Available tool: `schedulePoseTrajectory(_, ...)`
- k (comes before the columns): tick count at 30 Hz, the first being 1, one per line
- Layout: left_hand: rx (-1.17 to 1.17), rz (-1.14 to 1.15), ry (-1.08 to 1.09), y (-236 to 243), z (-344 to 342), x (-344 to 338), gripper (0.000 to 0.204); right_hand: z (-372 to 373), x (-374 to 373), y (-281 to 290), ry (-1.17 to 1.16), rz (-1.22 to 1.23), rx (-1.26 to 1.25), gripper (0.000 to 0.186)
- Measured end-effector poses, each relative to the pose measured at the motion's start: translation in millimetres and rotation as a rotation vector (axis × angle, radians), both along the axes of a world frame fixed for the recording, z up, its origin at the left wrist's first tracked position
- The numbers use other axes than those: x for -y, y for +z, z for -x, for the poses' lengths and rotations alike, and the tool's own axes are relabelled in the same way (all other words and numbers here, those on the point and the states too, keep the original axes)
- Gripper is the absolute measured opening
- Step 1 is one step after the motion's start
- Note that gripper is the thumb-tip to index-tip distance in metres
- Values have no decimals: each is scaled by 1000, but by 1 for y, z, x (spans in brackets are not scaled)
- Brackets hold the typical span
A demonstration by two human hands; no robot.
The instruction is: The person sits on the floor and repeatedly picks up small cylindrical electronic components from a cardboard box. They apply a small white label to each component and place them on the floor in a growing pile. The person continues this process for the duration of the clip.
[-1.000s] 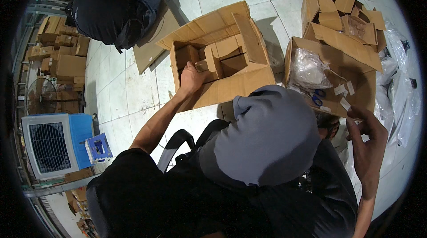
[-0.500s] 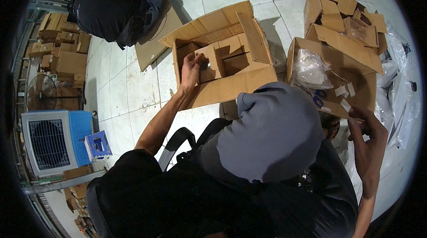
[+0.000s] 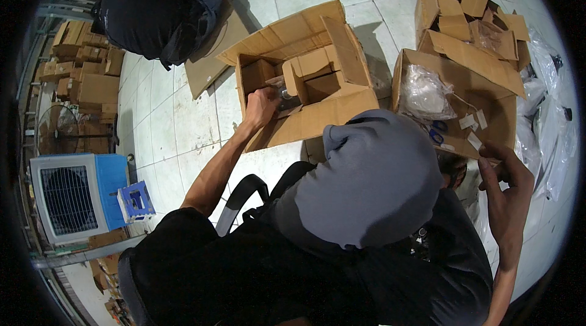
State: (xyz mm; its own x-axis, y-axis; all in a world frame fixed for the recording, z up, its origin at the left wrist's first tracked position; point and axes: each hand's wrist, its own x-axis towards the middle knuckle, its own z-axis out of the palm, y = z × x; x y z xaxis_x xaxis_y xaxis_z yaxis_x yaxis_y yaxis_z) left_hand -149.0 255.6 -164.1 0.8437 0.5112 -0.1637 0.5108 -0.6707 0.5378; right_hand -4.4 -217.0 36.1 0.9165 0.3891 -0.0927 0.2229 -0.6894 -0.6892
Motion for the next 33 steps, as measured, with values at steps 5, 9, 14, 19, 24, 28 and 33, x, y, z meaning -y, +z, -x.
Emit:
schedulePoseTrajectory(5,-50,-402,-126,-22,-11,-2,62,-1,0,1,8,-24,-1,22)
schedulePoseTrajectory(9,-378,-437,-183,-6,-25,7,70,-1,-1,3,-7,-3,-27,22)
schedulePoseTrajectory(14,-539,-428,-309,11,-45,0,67,1,0,4,2,-29,-18,23)
schedulePoseTrajectory(19,-574,-263,-370,13,-56,-26,56,-1,4,7,-14,17,-44,24)
schedulePoseTrajectory(24,-394,-128,-593,42,-52,-42,57,-1,8,5,-23,-2,-42,24)
schedulePoseTrajectory(28,-230,-199,-765,39,-32,-35,54,-2,9,4,-17,-14,-31,24)
schedulePoseTrajectory(33,-282,-263,-842,25,-29,-41,50,-3,11,4,-3,-8,-73,24)
